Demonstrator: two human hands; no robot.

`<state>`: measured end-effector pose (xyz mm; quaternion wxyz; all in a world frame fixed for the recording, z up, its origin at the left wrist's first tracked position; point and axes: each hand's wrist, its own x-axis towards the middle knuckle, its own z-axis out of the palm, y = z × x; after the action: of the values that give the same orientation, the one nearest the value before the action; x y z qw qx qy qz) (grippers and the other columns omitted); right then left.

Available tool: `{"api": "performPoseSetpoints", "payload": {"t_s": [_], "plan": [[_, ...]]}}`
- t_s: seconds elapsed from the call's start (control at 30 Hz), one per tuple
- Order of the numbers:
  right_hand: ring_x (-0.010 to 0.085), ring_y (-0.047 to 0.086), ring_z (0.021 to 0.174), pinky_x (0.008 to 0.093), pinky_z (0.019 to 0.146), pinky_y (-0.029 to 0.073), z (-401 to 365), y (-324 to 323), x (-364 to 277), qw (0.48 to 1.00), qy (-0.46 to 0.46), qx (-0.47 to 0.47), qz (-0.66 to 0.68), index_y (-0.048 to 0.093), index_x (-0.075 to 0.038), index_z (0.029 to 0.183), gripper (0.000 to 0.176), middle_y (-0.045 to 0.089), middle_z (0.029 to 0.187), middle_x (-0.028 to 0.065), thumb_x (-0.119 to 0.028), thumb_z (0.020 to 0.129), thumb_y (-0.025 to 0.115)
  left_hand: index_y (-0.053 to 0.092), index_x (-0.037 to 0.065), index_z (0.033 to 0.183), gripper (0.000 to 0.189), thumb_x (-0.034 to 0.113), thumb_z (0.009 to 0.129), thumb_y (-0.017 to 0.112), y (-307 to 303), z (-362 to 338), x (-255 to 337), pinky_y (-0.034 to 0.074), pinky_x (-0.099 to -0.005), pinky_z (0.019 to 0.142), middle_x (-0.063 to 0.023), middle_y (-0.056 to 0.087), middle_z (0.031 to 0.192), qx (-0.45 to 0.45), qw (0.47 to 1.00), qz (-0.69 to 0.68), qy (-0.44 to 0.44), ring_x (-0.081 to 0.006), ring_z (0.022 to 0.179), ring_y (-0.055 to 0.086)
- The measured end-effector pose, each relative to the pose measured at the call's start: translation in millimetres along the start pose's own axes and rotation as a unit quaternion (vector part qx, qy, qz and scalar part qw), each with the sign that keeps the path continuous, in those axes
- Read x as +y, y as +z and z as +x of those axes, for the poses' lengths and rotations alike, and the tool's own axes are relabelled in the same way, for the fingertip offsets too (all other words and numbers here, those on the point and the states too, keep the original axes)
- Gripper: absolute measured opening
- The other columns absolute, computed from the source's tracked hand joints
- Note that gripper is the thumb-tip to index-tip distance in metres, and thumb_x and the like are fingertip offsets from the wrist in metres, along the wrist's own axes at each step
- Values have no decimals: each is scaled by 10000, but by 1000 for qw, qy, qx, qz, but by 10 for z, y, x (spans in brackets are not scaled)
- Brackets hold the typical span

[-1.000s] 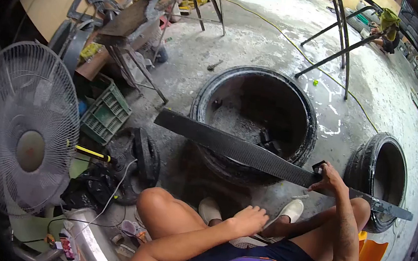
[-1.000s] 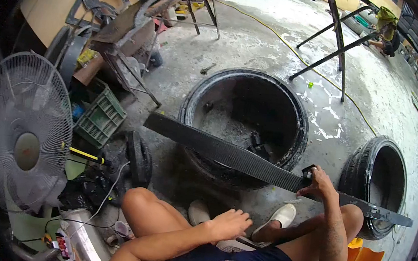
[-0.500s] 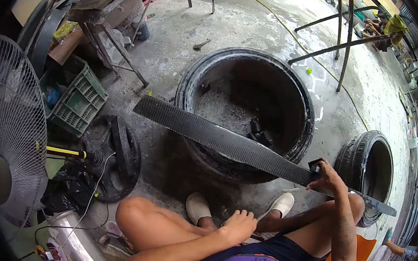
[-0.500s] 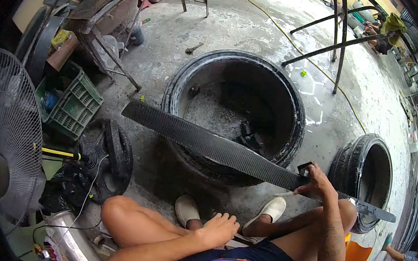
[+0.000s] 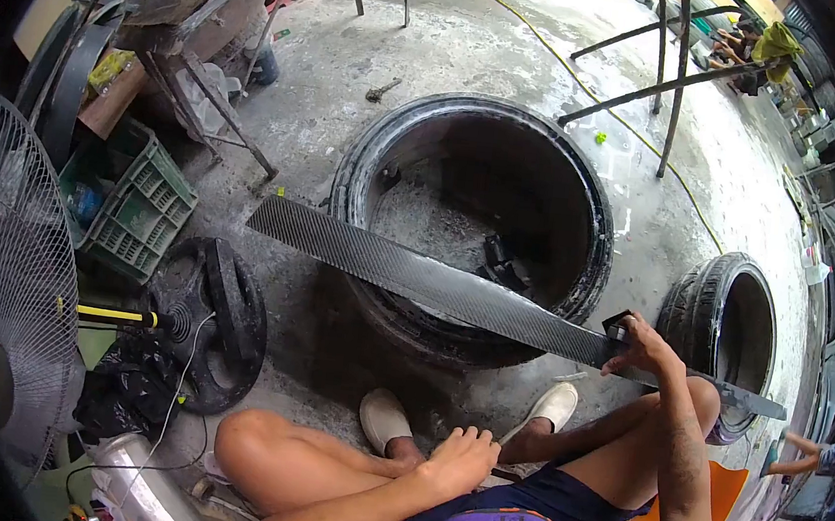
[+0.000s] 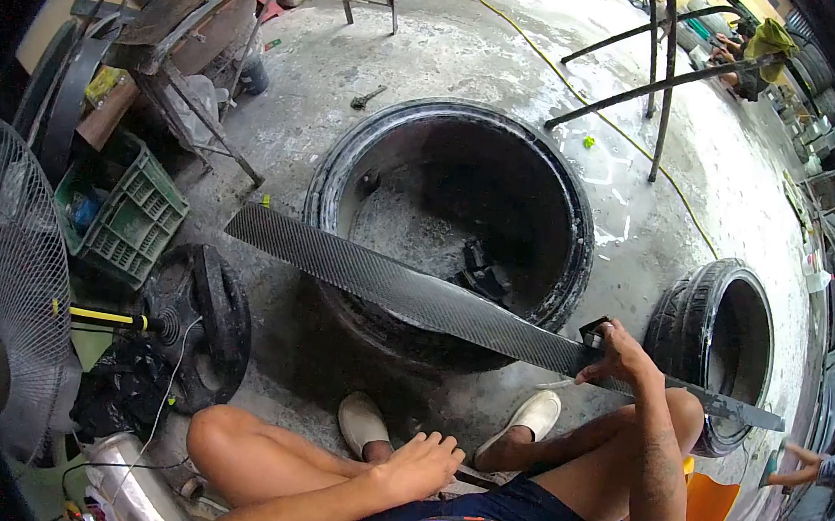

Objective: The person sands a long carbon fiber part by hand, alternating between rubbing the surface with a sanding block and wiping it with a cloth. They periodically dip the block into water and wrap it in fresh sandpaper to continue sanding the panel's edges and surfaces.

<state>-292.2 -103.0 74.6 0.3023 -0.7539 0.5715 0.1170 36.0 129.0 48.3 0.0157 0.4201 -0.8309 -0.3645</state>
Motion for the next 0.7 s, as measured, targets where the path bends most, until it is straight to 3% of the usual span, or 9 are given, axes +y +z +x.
{"api": "performPoseSetpoints", "payload": {"t_s": [0.07,0.2,0.27,0.7], "plan": [[384,528,1236,424,1073,442,-18,-9,-28,1000,11,0,-2,568,-5,1289,994,540,1264,203,-368,467,993,659,45,961,158,146,868,580,33,-15,3,480,-413,765,-117,631,951,67,997,14,21,-282,911,626],[384,536,1217,425,1067,446,-57,-35,-105,1000,10,3,-2,579,-11,1278,982,548,1244,202,-362,460,994,654,49,966,159,154,863,595,59,-6,8,480,-411,762,-118,627,953,66,997,12,25,-282,913,625],[384,535,1214,423,1066,446,-56,-30,-109,1000,16,4,-5,579,-9,1275,981,550,1236,201,-362,460,995,606,37,1045,247,229,896,649,46,-9,6,488,-453,825,-144,594,1025,10,1000,-6,8,-318,972,599],[338,548,1240,388,1072,444,23,-127,-43,997,31,-38,57,590,5,1233,958,582,1250,175,-388,459,995,598,22,1074,294,260,913,654,31,43,-101,480,-459,815,-161,587,1029,-38,998,-45,-4,-336,978,597]]}}
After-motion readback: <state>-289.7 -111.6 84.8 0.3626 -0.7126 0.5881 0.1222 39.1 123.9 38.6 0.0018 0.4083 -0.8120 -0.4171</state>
